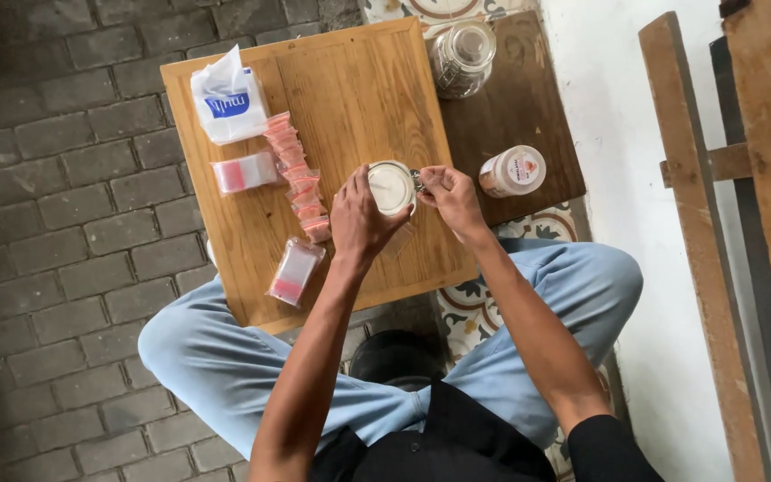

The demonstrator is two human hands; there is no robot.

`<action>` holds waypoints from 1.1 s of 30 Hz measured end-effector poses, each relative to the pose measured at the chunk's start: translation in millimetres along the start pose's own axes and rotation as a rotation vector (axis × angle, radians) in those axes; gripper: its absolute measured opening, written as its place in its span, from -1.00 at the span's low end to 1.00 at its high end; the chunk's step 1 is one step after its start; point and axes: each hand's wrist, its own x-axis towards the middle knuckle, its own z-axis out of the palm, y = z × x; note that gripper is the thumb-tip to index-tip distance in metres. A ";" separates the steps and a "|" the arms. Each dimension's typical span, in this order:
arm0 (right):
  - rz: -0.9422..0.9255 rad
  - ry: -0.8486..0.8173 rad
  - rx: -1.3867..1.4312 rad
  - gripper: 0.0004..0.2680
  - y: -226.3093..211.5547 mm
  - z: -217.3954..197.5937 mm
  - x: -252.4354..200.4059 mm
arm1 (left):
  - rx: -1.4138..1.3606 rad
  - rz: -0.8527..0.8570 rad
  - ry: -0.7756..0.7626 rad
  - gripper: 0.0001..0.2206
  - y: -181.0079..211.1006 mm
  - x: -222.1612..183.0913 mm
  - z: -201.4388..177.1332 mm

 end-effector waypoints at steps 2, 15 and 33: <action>-0.002 -0.009 -0.009 -0.82 0.5 -1.2 -4.3 | 0.013 -0.020 -0.010 0.00 -5.4 1.4 7.2; -0.492 0.050 -0.713 -0.83 -10.3 4.7 -16.7 | 0.269 0.065 -0.104 -0.10 29.2 4.5 -12.3; -0.085 0.020 -0.325 -0.77 25.3 -15.9 7.1 | -0.614 0.238 0.139 -0.19 -36.8 -7.4 -31.9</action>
